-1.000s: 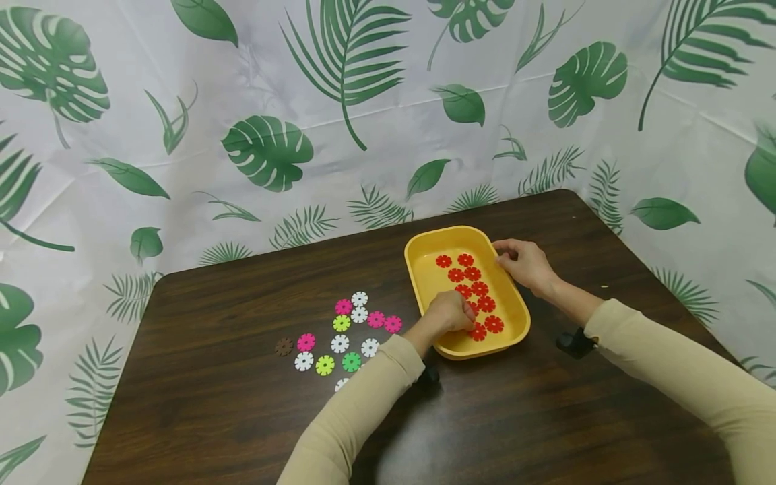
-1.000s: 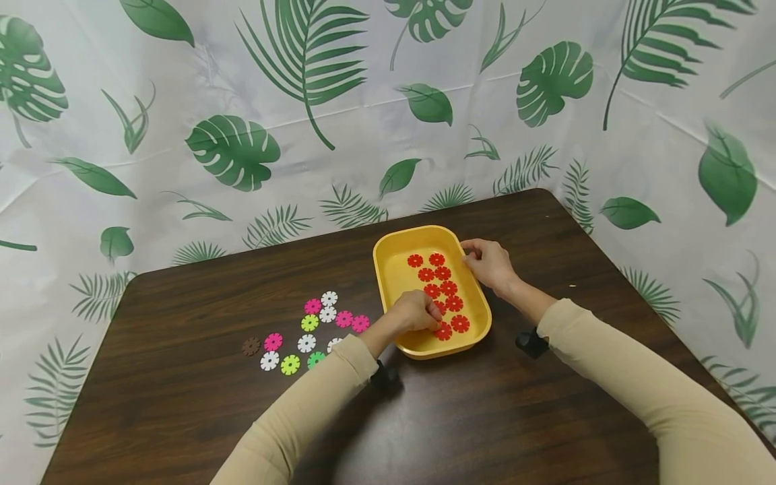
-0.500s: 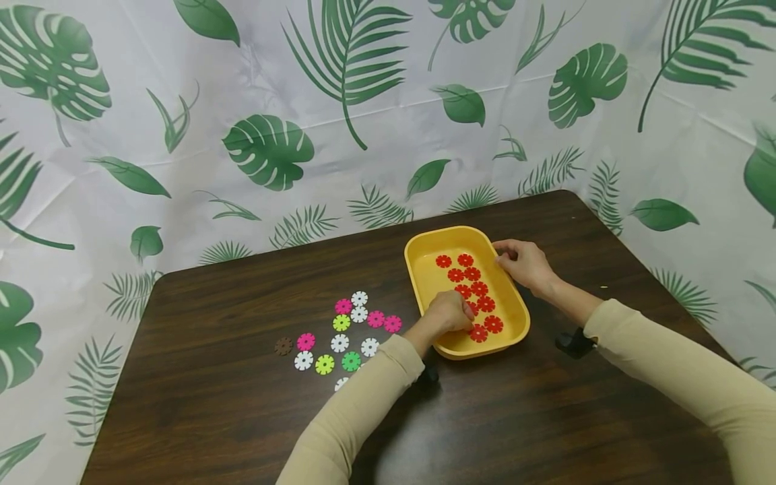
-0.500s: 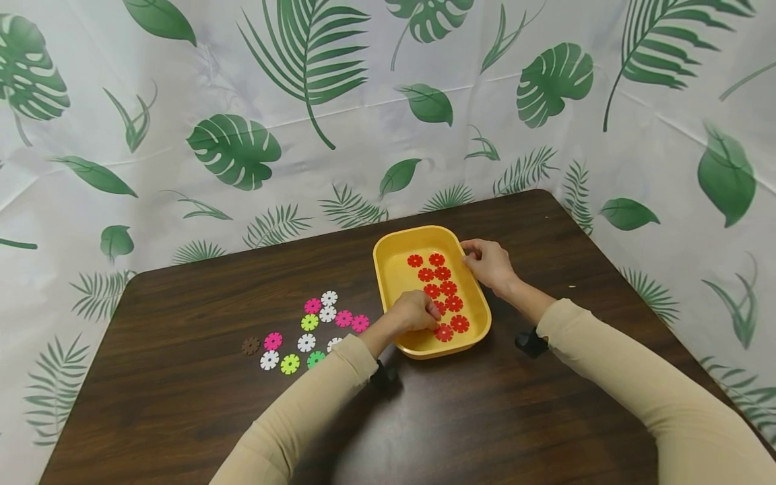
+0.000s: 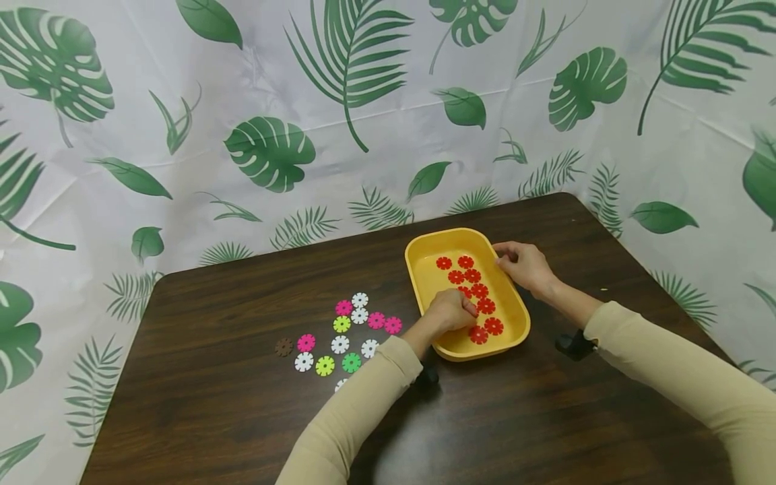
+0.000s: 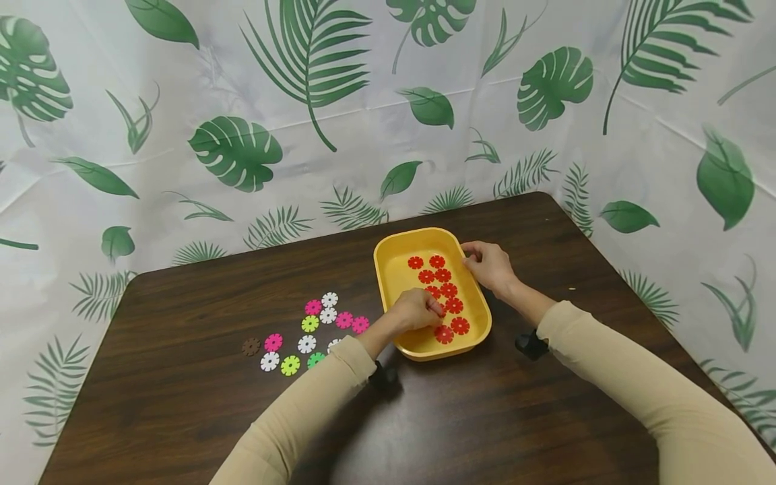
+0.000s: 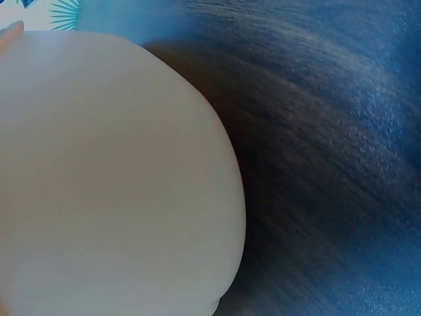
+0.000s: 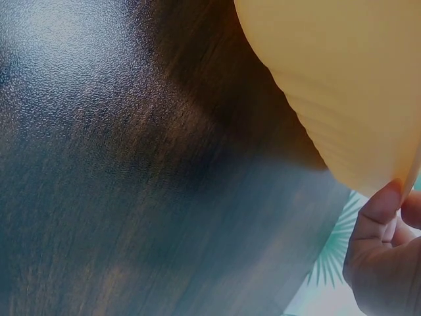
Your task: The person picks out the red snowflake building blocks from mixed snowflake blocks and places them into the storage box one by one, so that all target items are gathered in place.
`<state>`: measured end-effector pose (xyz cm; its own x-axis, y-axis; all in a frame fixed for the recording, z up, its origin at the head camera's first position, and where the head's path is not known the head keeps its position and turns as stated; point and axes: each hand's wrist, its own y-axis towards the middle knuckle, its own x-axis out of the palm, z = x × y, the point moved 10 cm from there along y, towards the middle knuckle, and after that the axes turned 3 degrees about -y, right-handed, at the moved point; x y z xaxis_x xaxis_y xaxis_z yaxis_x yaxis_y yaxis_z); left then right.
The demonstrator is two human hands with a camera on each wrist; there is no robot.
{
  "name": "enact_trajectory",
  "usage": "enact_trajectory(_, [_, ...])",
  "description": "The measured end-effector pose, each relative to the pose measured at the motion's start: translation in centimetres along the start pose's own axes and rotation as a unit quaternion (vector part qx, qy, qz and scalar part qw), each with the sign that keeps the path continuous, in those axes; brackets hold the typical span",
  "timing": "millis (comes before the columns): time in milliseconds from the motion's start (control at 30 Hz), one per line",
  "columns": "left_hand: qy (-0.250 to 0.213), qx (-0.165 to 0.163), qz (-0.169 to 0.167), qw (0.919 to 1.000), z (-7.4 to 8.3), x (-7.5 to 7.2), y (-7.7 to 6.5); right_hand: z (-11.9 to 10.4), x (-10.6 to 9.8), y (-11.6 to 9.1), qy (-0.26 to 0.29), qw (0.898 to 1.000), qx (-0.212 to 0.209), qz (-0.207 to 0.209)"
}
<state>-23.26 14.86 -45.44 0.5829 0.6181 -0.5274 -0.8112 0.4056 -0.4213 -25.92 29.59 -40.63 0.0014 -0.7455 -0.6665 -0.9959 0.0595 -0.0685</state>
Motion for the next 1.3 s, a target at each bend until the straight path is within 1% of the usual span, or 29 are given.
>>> enact_trajectory(100, [-0.028,0.015,0.000,0.9995,0.3,-0.1,-0.1,0.1,0.0,0.0,0.000,1.000,0.000,0.000])
enact_trajectory(200, [-0.065,0.029,-0.007,0.9974,0.6,-0.2,-0.2,0.2,0.0,0.0,0.001,1.000,0.000,-0.002])
enact_trajectory(333, [-0.103,0.045,-0.017,0.9935,1.0,-0.5,-0.5,0.2,0.0,0.1,0.004,1.000,-0.001,-0.003])
enact_trajectory(467, [-0.144,0.065,-0.022,0.9872,1.7,-1.1,-0.8,0.4,-0.1,0.1,0.012,1.000,0.000,-0.003])
enact_trajectory(600, [-0.183,0.096,-0.015,0.9782,2.4,-2.5,-1.3,1.0,0.0,0.2,0.020,1.000,0.010,-0.010])
enact_trajectory(667, [-0.202,0.117,-0.008,0.9724,2.8,-3.5,-1.7,1.3,0.1,0.1,0.025,0.999,0.019,-0.015])
enact_trajectory(767, [-0.212,0.156,0.005,0.9648,3.2,-5.4,-2.4,1.7,0.0,-0.1,0.037,0.999,0.031,-0.019])
enact_trajectory(800, [-0.205,0.171,0.014,0.9637,3.4,-6.3,-2.7,1.7,-0.2,-0.2,0.042,0.998,0.031,-0.018])
enact_trajectory(867, [-0.176,0.206,0.031,0.9620,3.6,-8.1,-3.6,1.6,-0.7,-0.4,0.048,0.998,0.028,-0.016])
enact_trajectory(967, [-0.111,0.255,0.060,0.9587,3.7,-11.0,-5.3,1.3,-1.7,-0.8,0.051,0.998,0.017,-0.011])
enact_trajectory(1000, [-0.091,0.271,0.068,0.9560,3.7,-11.9,-5.9,1.1,-2.1,-0.9,0.047,0.999,0.013,-0.008])
enact_trajectory(1100, [-0.028,0.316,0.082,0.9448,3.5,-14.1,-7.6,0.4,-3.5,-1.4,0.028,1.000,-0.006,0.003])
enact_trajectory(1167, [0.014,0.343,0.093,0.9346,3.4,-15.3,-8.7,-0.2,-4.4,-1.7,0.006,1.000,-0.019,0.013])
enact_trajectory(1233, [0.056,0.369,0.103,0.9220,3.2,-16.3,-9.7,-1.0,-5.2,-2.1,-0.016,0.999,-0.036,0.022])
enact_trajectory(1300, [0.088,0.387,0.108,0.9116,3.1,-16.9,-10.6,-1.8,-5.8,-2.4,-0.036,0.998,-0.050,0.029])
